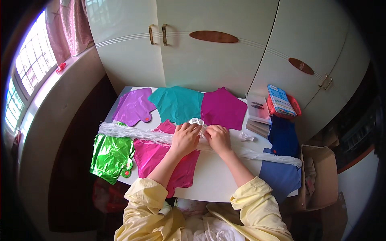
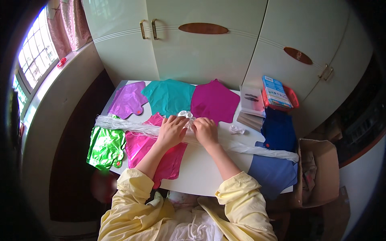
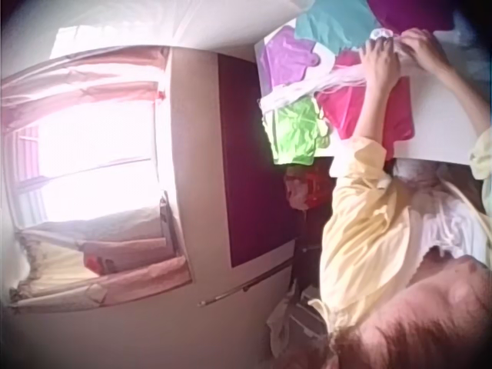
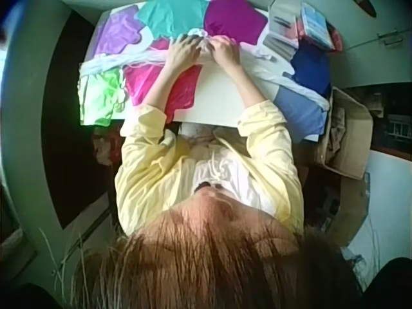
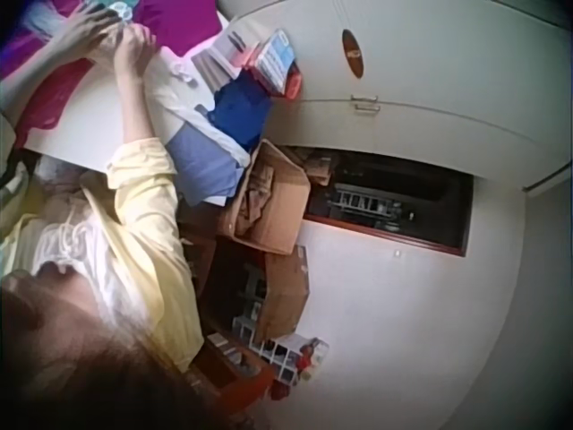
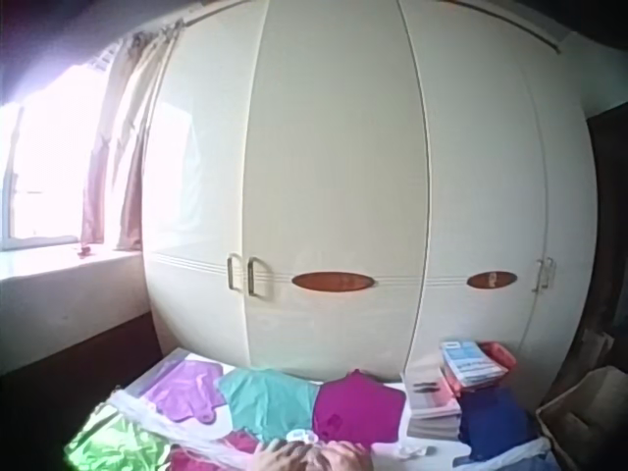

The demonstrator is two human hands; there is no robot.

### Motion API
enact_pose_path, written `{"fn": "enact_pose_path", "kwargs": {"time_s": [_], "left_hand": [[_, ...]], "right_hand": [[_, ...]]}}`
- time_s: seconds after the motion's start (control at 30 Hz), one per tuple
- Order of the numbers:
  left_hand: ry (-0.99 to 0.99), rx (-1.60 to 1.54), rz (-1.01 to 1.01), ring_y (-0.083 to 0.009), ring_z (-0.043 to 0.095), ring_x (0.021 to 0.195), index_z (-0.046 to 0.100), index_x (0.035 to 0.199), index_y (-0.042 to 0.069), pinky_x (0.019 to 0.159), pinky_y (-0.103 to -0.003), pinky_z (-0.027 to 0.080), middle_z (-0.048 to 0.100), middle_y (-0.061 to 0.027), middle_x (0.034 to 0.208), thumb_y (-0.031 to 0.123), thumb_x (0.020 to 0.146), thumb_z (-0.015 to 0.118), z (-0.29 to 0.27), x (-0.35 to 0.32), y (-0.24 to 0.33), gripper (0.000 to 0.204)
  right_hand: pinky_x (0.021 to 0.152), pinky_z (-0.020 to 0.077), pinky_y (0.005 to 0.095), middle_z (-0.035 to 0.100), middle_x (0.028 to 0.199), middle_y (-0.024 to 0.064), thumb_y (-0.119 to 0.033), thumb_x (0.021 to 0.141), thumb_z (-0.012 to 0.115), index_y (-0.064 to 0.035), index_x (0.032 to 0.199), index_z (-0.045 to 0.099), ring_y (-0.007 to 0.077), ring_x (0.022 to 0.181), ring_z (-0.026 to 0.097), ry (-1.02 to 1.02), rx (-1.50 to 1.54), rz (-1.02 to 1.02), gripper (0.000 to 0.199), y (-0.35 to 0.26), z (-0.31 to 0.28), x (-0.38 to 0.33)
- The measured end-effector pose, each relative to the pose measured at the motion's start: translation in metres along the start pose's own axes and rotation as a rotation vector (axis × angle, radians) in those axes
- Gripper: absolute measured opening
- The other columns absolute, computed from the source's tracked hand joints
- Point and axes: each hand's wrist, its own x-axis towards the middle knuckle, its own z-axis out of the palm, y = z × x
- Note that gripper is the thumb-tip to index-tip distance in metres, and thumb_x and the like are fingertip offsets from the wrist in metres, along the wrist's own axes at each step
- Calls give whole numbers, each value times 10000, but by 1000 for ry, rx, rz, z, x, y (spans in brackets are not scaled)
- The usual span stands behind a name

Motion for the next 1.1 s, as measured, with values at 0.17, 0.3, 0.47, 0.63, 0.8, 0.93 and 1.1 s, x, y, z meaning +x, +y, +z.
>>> {"fn": "enact_pose_path", "kwargs": {"time_s": [0.17, 0.3, 0.47, 0.63, 0.8, 0.93, 1.1], "left_hand": [[-82, 11, 37, -205, 503, 995, 583, 1101, 113, 793, -358, 391, 593, -14, 1095, 221, 735, 614, 3, -3, -1, 383], [-54, 25, 46, -187, 506, 983, 580, 1061, 99, 787, -367, 385, 606, -8, 1028, 264, 737, 629, 7, -4, -3, 367], [-76, 6, 54, -199, 497, 1011, 585, 1056, 98, 799, -375, 384, 589, -18, 1075, 302, 761, 618, 10, -4, 0, 361], [-4, -91, -7, -248, 489, 985, 600, 1021, 97, 803, -390, 385, 577, -44, 1028, 218, 756, 620, 4, -1, -3, 293], [99, -251, -105, -261, 497, 855, 620, 832, 81, 757, -376, 397, 549, -63, 832, 78, 704, 631, -5, 2, -8, 128], [10, -339, -47, -248, 527, 731, 604, 756, 59, 683, -361, 429, 545, -68, 711, 46, 684, 617, -10, 1, -14, 75], [-282, -419, -61, -253, 563, 668, 581, 678, 56, 671, -355, 448, 560, -72, 644, 119, 653, 637, -27, -1, -17, 88]], "right_hand": [[673, 436, 364, 612, 766, 36, -133, 700, 643, -68, 712, 609, 225, 769, 586, -3, -31, 23, 75, -2, 1, 0], [673, 436, 362, 613, 759, 42, -135, 712, 640, -65, 705, 607, 227, 762, 583, 22, -36, 84, 78, 1, 6, -3], [667, 434, 363, 625, 765, 40, -121, 704, 647, -72, 727, 631, 229, 760, 591, 8, -37, 74, 56, 0, 4, -3], [679, 439, 372, 622, 799, 51, -114, 714, 638, -72, 750, 644, 242, 761, 589, 11, 50, 67, 55, -7, -13, 3], [691, 464, 372, 603, 804, 69, -115, 724, 633, -75, 779, 652, 258, 768, 585, -322, 201, 48, 70, -14, -41, 1], [659, 481, 362, 587, 776, 62, -127, 736, 636, -79, 797, 650, 256, 736, 590, -295, 296, 14, 79, -16, -41, -16], [615, 488, 349, 575, 764, 52, -125, 733, 657, -72, 790, 644, 247, 691, 599, -176, 329, 68, 79, -20, -33, -30]]}}
